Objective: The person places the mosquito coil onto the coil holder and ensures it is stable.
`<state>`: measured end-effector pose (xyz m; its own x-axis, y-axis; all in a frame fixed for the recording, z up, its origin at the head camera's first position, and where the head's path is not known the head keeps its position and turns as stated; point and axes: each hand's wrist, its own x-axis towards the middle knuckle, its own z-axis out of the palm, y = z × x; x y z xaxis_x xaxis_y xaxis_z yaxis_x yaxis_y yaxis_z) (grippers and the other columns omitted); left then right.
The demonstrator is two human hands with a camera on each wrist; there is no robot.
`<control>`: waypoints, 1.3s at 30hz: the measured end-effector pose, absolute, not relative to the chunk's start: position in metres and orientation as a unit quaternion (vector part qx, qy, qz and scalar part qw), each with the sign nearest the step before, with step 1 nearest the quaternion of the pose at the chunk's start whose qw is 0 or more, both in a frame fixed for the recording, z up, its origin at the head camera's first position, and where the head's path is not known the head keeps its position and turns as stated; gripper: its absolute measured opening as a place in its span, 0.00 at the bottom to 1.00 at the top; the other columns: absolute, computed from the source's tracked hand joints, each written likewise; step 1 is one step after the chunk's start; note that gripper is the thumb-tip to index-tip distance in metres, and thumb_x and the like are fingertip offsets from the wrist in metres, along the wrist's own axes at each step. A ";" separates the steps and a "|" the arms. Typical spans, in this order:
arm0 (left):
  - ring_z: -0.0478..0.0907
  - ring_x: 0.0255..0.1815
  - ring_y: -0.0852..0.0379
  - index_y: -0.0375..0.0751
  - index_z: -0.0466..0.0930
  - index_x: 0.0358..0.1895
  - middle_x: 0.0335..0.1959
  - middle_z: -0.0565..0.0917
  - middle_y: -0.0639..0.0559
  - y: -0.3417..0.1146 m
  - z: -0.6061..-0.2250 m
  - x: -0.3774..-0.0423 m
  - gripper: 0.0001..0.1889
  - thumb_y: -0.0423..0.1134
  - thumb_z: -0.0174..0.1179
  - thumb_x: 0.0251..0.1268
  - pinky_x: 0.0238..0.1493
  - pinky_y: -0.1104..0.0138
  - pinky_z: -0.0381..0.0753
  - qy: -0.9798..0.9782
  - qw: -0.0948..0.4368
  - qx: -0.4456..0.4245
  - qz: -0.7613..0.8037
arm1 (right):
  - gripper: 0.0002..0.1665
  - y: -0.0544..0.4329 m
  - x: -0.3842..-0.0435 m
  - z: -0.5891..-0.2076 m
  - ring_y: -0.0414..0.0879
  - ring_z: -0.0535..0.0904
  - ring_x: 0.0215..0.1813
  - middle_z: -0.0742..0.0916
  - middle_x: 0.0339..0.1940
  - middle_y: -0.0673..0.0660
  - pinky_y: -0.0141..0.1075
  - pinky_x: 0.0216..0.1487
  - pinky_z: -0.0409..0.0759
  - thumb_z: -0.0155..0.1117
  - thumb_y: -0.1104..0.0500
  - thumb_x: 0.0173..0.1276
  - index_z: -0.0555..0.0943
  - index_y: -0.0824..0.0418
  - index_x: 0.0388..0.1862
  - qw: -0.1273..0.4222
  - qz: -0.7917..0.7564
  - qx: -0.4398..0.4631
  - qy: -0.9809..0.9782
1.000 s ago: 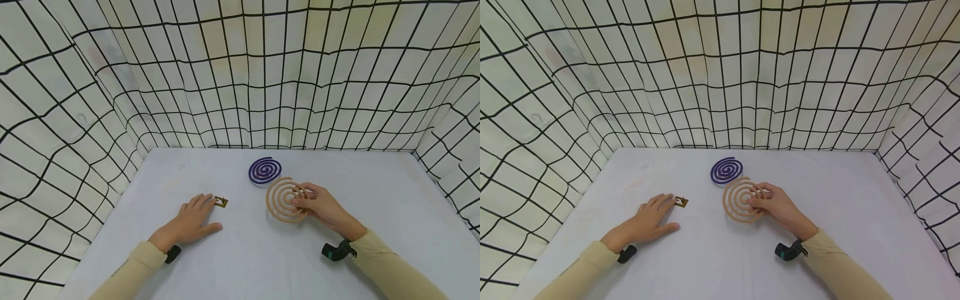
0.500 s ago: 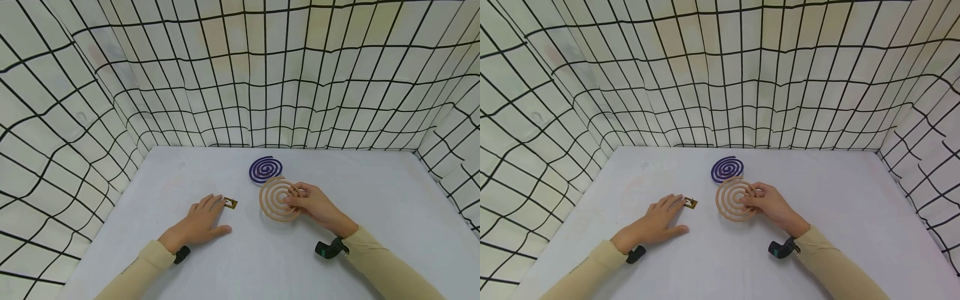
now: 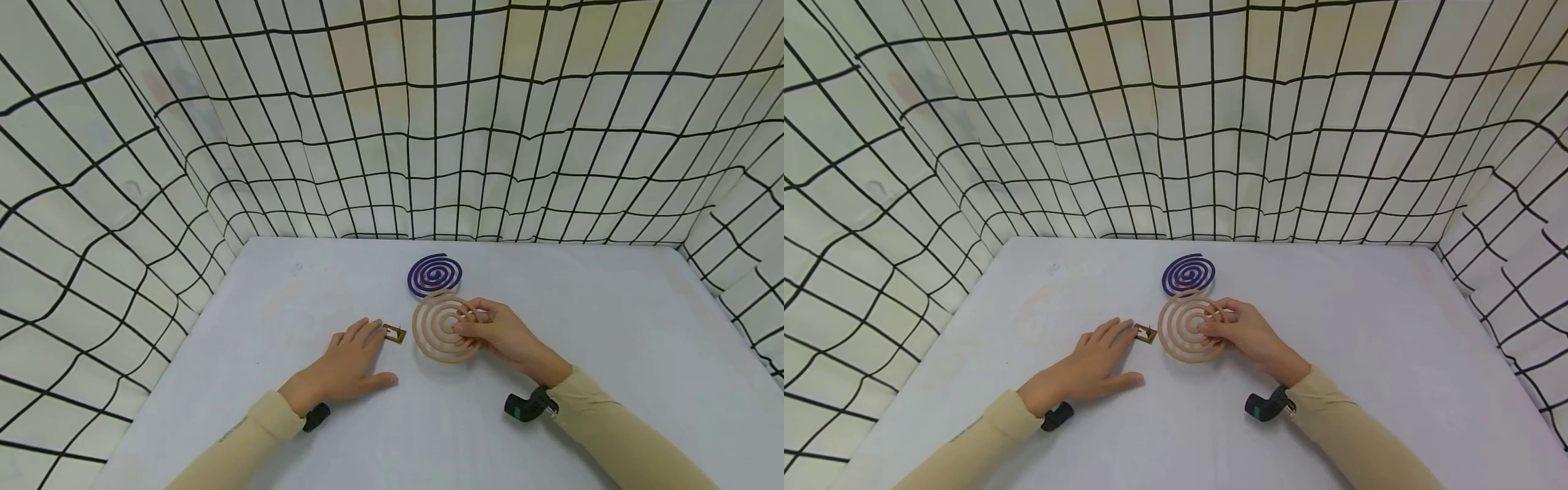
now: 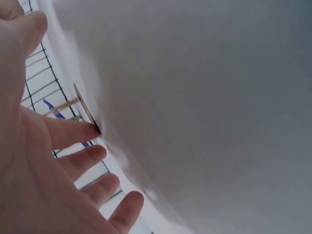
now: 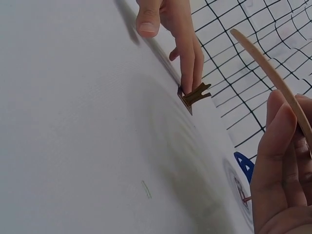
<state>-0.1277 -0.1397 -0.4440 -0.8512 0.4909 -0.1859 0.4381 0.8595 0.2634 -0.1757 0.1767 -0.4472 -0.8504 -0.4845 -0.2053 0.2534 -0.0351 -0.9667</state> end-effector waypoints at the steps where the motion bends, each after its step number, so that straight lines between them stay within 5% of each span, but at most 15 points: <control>1: 0.49 0.86 0.34 0.36 0.59 0.81 0.84 0.57 0.38 -0.138 -0.444 -0.128 0.48 0.69 0.54 0.72 0.75 0.38 0.61 0.956 0.126 0.243 0.105 | 0.24 0.176 -0.176 -0.448 0.38 0.88 0.33 0.92 0.36 0.52 0.30 0.35 0.85 0.67 0.66 0.72 0.69 0.69 0.61 0.259 -0.714 -0.091 0.644; 39: 0.47 0.87 0.34 0.40 0.56 0.83 0.84 0.56 0.38 -0.120 -0.443 -0.121 0.47 0.68 0.54 0.73 0.75 0.37 0.60 0.949 0.128 0.262 0.115 | 0.23 0.145 -0.191 -0.461 0.37 0.84 0.30 0.90 0.31 0.49 0.32 0.35 0.85 0.66 0.65 0.73 0.70 0.68 0.61 0.270 -0.690 -0.088 0.666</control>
<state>-0.1210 -0.1200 -0.4430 -0.8294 0.5277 -0.1834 0.4689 0.8360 0.2851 -0.1913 0.1453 -0.4605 -0.8392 -0.4891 -0.2376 0.2553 0.0313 -0.9664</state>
